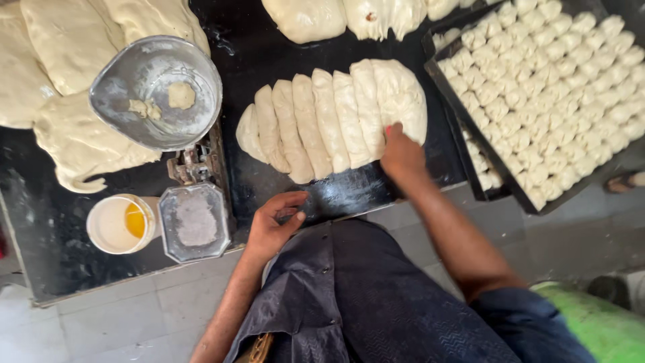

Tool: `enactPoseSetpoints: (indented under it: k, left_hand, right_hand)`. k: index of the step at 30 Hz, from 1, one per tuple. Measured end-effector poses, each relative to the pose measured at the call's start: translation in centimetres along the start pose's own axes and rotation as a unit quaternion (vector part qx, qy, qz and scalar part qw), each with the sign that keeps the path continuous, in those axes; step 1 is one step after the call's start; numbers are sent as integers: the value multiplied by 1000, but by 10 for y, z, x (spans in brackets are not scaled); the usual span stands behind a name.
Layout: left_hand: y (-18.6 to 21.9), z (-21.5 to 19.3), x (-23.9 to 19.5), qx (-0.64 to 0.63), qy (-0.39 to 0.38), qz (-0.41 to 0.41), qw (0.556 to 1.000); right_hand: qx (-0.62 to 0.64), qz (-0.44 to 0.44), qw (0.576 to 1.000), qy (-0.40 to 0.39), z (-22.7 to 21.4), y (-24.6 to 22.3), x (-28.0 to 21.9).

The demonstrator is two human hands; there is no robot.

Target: The person cuts a large dough mass into strips using a bench scraper, then pinches off small pieces, rolls them into balls, and places them on a tray. The person repeats this process, filling the tray with uniformly shaped dough balls.

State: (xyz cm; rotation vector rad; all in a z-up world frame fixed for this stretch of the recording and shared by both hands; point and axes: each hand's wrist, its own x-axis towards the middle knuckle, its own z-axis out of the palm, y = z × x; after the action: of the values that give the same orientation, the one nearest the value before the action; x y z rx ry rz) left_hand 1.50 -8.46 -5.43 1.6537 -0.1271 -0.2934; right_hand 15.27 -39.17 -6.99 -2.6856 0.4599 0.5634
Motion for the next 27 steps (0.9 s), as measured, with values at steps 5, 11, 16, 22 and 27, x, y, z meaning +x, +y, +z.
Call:
enactPoseSetpoints:
  k: [5, 11, 16, 22, 27]
  left_hand:
    - [-22, 16, -14, -14, 29, -138, 990]
    - [-28, 40, 5, -37, 67, -101, 992]
    - [-21, 54, 11, -15, 76, -70, 995]
    - [-23, 46, 9, -5, 87, -58, 995]
    - [-28, 36, 18, -94, 59, -92, 989]
  right_hand:
    - [-3, -41, 998, 45, 13, 26, 30]
    - [45, -166, 956, 236, -20, 57, 170]
    - [23, -95, 982, 162, -23, 11, 235]
    - [-91, -118, 989, 17, 0, 42, 191]
    - [14, -93, 986, 139, -4, 42, 157]
